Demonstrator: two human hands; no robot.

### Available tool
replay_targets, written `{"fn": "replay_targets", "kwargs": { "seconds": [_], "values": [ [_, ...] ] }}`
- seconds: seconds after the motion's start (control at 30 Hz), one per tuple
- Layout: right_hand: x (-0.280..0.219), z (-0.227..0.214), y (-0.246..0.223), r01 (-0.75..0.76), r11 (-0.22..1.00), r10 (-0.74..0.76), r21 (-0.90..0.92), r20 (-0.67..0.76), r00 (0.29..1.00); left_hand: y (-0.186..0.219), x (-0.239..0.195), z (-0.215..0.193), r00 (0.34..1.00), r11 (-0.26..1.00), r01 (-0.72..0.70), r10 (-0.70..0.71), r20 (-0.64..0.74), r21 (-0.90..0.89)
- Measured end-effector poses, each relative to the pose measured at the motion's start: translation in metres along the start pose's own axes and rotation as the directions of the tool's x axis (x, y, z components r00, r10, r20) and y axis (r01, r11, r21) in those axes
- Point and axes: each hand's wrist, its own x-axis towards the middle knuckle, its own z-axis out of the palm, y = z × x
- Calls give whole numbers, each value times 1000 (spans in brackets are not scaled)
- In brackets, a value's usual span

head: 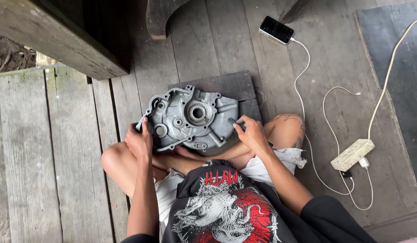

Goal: The person sits cross-legged on a wooden floor and cleans a large, grey mechanical housing using a blue brush. They scrub the interior surfaces and crevices of the part, which rests on a small wooden block between their legs.

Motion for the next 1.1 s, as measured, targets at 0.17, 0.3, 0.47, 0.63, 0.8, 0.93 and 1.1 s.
{"fn": "replay_targets", "kwargs": {
  "seconds": [0.17, 0.3, 0.47, 0.63, 0.8, 0.93, 1.1],
  "values": [
    [-30, 3, -16, 113, 993, -113, -36, -20, 993, -3, 2, 2, 1000, 1000, -1, 1, 3, 7],
    [-10, 12, 9, 96, 995, -93, 33, -76, 993, -2, 1, 2, 1000, 1000, 6, -6, 0, 17],
    [-19, 11, 0, 128, 982, -114, 139, -106, 988, -3, 1, 4, 1000, 1000, -2, 2, -17, 1],
    [-34, 7, -13, 114, 983, -117, 146, 17, 993, -3, 1, 5, 1000, 1000, 2, -2, -30, -6],
    [-46, -6, -26, 43, 974, -77, 223, 145, 986, -5, 2, 5, 1000, 1000, 8, -8, -26, -3],
    [-47, -1, -11, -16, 924, -72, 382, 216, 974, -5, 2, 6, 1000, 1000, 13, -13, -23, -8],
    [-65, 6, -7, -242, 623, -3, 744, 311, 950, -8, 3, 8, 999, 1000, 7, -7, -34, 2]
  ]
}}
